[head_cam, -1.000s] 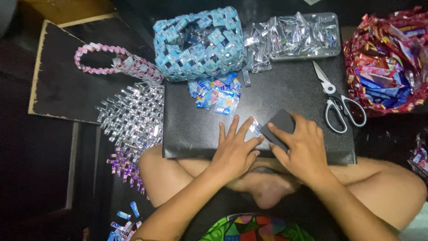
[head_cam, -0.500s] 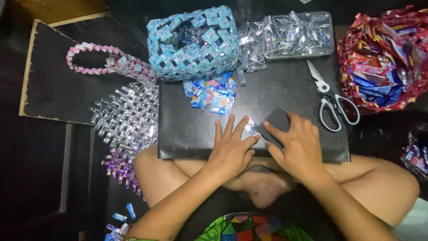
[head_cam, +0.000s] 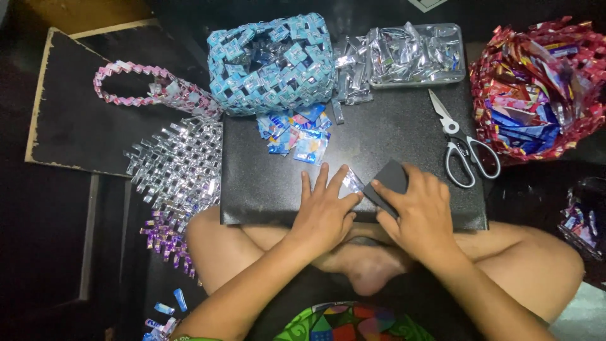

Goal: The person folds small plastic wrappers by hand, using a small black block to press the creases flat, and then trims the edges of a folded piece using scissors.

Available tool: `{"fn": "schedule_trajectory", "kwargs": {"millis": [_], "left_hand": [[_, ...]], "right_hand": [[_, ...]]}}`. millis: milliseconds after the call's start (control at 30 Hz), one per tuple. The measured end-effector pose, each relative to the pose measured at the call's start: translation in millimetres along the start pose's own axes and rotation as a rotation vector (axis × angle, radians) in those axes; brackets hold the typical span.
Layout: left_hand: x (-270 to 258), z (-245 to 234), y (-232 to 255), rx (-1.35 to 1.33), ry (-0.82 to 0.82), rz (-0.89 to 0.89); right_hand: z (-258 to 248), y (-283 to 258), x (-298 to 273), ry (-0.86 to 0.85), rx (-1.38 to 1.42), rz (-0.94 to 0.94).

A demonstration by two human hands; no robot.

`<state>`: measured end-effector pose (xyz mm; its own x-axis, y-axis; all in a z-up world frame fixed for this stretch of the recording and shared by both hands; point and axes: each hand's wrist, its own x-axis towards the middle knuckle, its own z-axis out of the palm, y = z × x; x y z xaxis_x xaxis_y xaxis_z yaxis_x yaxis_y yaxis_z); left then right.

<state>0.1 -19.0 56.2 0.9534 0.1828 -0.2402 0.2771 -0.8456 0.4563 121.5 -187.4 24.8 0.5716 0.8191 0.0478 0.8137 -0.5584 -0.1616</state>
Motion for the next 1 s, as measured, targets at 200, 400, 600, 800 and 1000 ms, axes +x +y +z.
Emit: {"fn": "schedule_trajectory", "kwargs": {"millis": [200,400,600,800,1000], "left_hand": [[-3,-1,1,-0.013,0.002,-0.004],[-3,-1,3,-0.037,0.003,-0.016],[-6,11,-3,0.020,0.166,0.040],[-25,57,7,0.040,0.360,0.067],[-20,59,2,0.037,0.399,0.191]], "right_hand": [[-8,17,16,-0.029,0.092,-0.019],[8,1,26,0.043,0.054,-0.046],[15,-10,33,0.100,0.050,-0.060],[15,-12,28,0.107,0.034,-0.047],[8,-11,31,0.038,0.031,-0.050]]}}
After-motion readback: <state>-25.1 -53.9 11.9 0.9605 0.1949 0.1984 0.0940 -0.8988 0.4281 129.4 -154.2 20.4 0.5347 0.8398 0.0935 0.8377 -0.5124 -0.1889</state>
